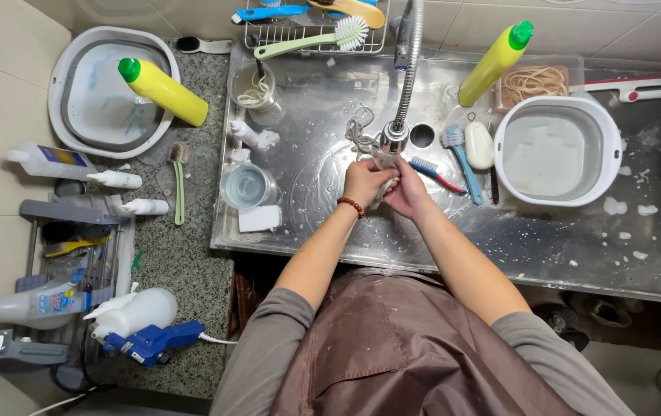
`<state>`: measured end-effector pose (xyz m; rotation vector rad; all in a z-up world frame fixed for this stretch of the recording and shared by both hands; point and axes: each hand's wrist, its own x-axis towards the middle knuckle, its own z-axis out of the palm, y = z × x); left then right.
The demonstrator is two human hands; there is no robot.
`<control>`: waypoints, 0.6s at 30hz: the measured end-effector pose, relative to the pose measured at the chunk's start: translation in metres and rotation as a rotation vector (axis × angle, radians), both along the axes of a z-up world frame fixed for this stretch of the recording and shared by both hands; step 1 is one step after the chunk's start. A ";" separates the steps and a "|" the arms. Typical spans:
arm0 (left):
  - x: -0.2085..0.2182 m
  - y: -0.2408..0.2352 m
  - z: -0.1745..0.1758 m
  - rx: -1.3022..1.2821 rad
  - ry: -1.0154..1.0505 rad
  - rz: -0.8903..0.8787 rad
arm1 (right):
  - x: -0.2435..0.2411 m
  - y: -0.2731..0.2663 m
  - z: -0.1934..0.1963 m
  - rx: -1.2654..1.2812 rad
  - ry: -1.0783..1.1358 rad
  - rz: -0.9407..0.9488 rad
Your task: The person washes a long, white rope under a running tap in a kitchen sink, then lays it on the counter. They use a blue glue gun to apply a continuous line of glue along the length of the rope.
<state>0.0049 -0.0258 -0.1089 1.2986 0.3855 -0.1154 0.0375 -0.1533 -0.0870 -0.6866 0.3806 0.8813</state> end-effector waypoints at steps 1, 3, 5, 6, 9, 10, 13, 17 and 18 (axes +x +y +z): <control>-0.003 0.000 0.030 0.000 0.000 0.000 | -0.001 0.001 0.006 0.000 0.000 0.000; -0.010 0.002 0.088 0.748 0.102 -0.103 | 0.000 0.003 0.018 -0.161 -0.207 0.083; -0.019 0.005 0.089 0.891 -0.068 -0.103 | 0.011 -0.009 -0.044 -0.209 -0.292 0.026; -0.023 0.007 0.089 1.033 -0.244 -0.107 | 0.017 -0.014 -0.075 -0.255 -0.378 -0.036; -0.035 0.006 0.044 0.695 -0.397 0.185 | 0.019 0.000 -0.013 -0.260 -0.245 -0.175; -0.029 0.006 0.006 0.695 -0.399 0.187 | 0.022 0.001 -0.027 -0.260 -0.247 -0.175; -0.014 -0.005 -0.067 0.364 -0.188 0.277 | 0.030 0.000 -0.067 -0.145 -0.260 -0.193; -0.001 -0.023 -0.021 -0.739 0.158 0.345 | 0.022 0.023 -0.019 -0.441 -0.442 -0.003; 0.004 -0.025 -0.003 -0.735 0.291 0.386 | 0.017 0.032 0.017 -0.856 -0.626 0.104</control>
